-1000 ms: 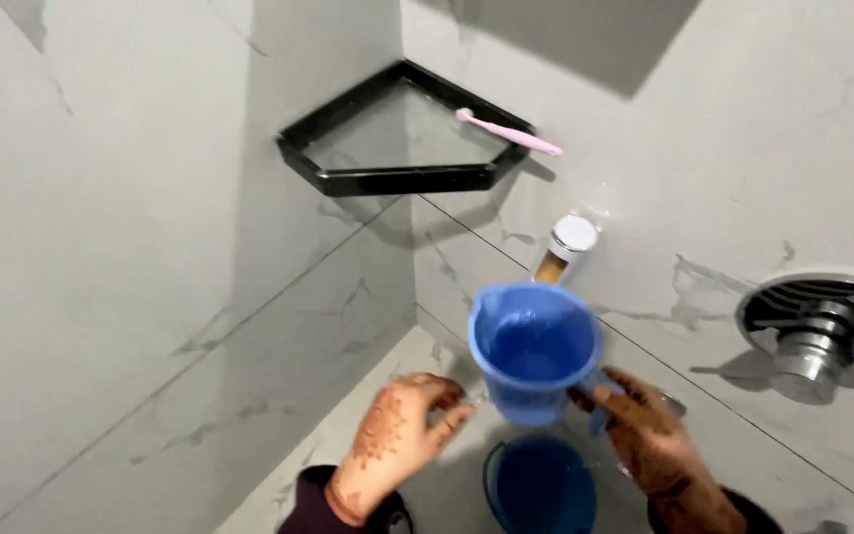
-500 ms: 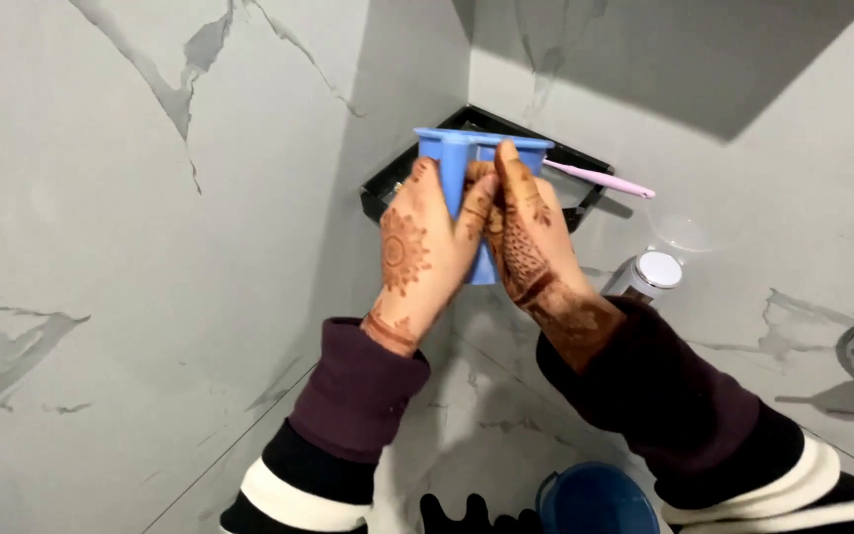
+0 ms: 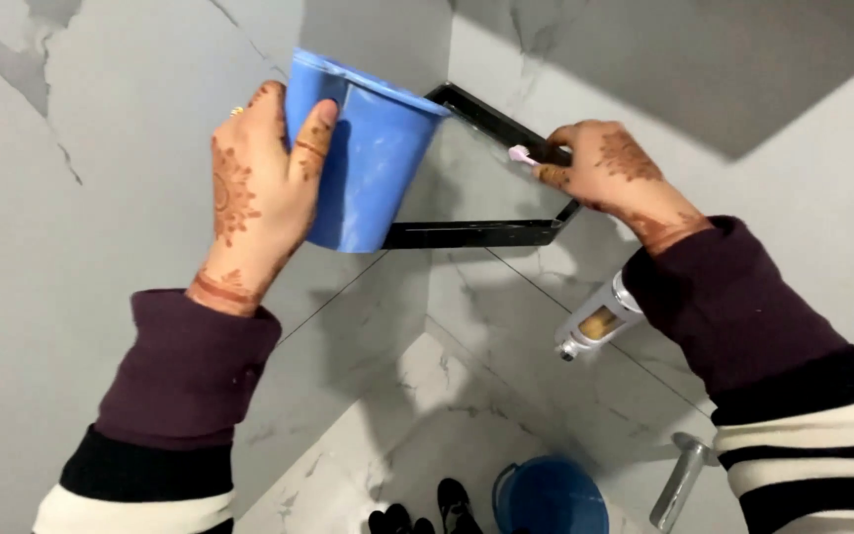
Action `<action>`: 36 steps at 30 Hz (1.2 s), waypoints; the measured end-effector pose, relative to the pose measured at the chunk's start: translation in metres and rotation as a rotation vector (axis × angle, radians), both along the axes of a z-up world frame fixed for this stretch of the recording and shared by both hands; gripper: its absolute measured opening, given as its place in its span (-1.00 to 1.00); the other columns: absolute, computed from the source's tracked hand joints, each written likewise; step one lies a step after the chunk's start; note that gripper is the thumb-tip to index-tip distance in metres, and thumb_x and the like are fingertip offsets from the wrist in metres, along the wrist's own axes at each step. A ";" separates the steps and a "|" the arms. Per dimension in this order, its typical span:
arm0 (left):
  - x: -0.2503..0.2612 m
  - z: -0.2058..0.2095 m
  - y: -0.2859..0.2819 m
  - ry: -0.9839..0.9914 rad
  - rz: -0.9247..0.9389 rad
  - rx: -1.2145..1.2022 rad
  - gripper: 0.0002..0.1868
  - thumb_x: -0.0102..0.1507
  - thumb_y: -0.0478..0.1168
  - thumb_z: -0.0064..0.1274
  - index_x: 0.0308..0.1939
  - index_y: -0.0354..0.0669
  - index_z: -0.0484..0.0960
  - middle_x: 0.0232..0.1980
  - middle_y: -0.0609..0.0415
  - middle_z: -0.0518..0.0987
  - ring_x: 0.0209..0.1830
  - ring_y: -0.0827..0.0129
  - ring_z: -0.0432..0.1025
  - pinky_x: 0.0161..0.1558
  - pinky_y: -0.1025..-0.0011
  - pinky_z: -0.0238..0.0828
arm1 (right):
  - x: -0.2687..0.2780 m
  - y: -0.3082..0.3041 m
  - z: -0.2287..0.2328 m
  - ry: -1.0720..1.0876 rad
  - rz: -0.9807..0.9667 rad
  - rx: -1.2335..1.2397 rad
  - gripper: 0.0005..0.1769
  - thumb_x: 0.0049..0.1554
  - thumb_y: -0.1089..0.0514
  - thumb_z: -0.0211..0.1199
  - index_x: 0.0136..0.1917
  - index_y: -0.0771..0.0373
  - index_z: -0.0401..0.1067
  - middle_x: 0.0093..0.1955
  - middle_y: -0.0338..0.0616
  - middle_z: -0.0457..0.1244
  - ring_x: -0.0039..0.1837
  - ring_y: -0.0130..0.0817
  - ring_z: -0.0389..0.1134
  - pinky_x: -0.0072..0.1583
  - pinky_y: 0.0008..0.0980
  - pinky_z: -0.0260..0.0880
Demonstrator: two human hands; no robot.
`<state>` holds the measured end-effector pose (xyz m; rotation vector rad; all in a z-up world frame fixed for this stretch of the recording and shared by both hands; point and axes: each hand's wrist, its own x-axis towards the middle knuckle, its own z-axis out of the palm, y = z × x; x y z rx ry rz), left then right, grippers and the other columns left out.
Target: Cleaning a bathroom corner shelf by scrubbing it with a toothbrush and soap, then rinsing it with water.
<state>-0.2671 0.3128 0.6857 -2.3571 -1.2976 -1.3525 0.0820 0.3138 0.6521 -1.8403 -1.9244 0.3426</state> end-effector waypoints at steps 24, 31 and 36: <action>-0.025 0.023 0.041 0.250 0.043 -0.037 -0.69 0.59 -0.03 -0.08 0.00 -0.24 0.44 -0.33 -0.04 0.35 -0.35 0.03 0.27 -0.35 0.10 0.07 | -0.043 0.040 -0.012 0.057 0.152 -0.404 -0.53 0.32 0.04 0.10 0.49 -0.13 0.39 -0.24 -0.04 0.28 -0.36 -0.24 0.32 -0.21 -0.30 0.49; -0.019 0.021 0.046 0.267 0.076 -0.156 -0.56 0.61 0.05 -0.13 -0.19 -0.23 0.36 -0.33 -0.04 0.41 -0.33 0.03 0.30 -0.33 0.08 0.15 | -0.049 0.056 -0.050 0.036 0.142 -0.188 -0.76 0.18 0.12 0.27 0.14 0.05 0.41 -0.14 -0.13 0.34 -0.41 -0.31 0.27 -0.37 -0.26 0.25; -0.019 0.018 0.046 0.206 0.100 -0.238 -0.47 0.62 0.12 -0.16 -0.30 -0.13 0.21 -0.38 0.10 0.26 -0.41 0.23 0.17 -0.37 0.20 0.05 | -0.039 0.050 -0.034 0.026 0.198 -0.313 -0.62 0.19 0.25 0.26 0.28 0.06 0.47 0.21 -0.05 0.20 -0.37 -0.42 0.28 -0.46 -0.56 0.26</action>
